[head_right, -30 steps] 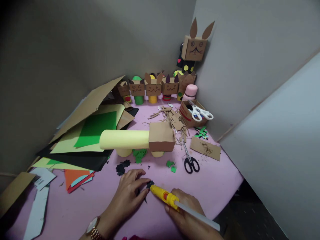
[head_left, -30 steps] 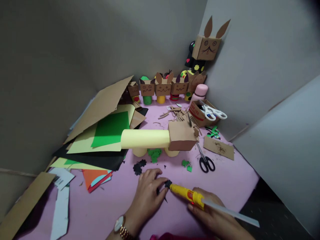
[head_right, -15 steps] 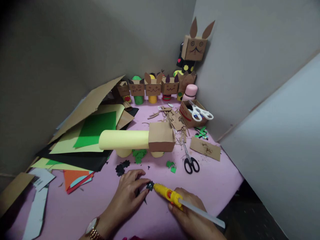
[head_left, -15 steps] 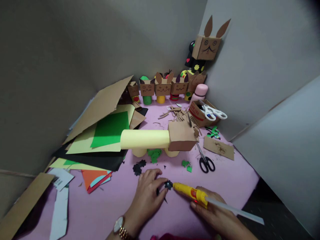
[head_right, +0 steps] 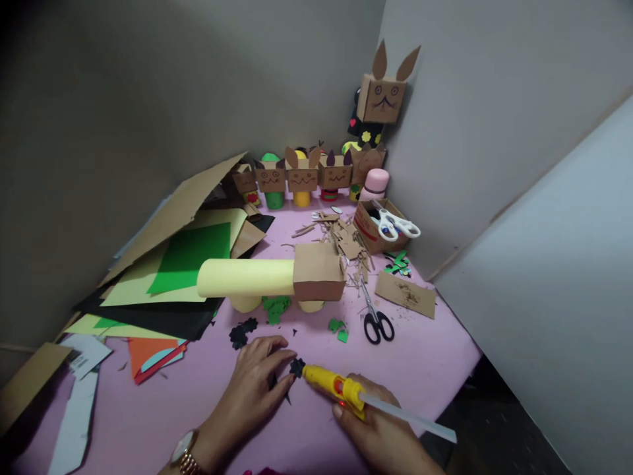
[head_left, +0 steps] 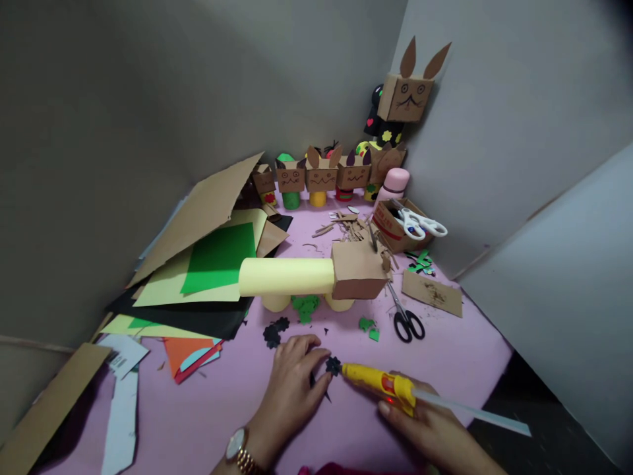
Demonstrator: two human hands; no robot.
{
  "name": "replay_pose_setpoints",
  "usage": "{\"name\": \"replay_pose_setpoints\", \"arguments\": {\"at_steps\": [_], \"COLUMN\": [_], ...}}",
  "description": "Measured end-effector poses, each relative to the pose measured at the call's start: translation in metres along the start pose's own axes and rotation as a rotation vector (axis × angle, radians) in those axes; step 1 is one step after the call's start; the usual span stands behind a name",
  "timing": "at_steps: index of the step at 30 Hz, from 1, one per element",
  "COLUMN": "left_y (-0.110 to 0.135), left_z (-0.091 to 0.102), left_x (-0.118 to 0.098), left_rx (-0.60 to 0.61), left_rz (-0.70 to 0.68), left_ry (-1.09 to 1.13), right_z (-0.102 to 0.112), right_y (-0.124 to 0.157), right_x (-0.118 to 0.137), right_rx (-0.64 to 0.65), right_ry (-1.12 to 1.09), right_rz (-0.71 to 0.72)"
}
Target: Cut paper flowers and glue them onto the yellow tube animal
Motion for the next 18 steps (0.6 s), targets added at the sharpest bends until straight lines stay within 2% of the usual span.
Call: {"name": "replay_pose_setpoints", "arguments": {"at_steps": [5,8,15,18], "left_y": [-0.0006,-0.0008,0.0033,0.0028], "left_z": [-0.0001,-0.0012,0.0017,0.0053], "left_x": [0.0002,0.0019,0.0040,0.0065], "left_rx": [-0.008,0.004,0.006,-0.003], "left_rz": [0.015,0.038,0.032,0.057], "left_ry": [0.006,0.014,0.060,0.106], "right_z": [-0.0017,-0.0003,-0.0093,-0.0099], "right_y": [-0.0012,0.0000,-0.0005,-0.0027], "right_x": [0.0047,0.0052,0.0044,0.0030], "right_rx": [-0.030,-0.054,0.015,-0.007], "right_ry": [-0.065,-0.166,-0.419,-0.497], "right_rz": [0.047,0.019,-0.022,-0.025]}}
Point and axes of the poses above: each hand's wrist, its own y-axis away from the middle knuckle, its own z-axis out of the back of the hand, x = y × z, the point moved 5 cm from there along -y, towards the middle knuckle, and after that the axes turned 15 degrees about z, right-handed, at the moved point
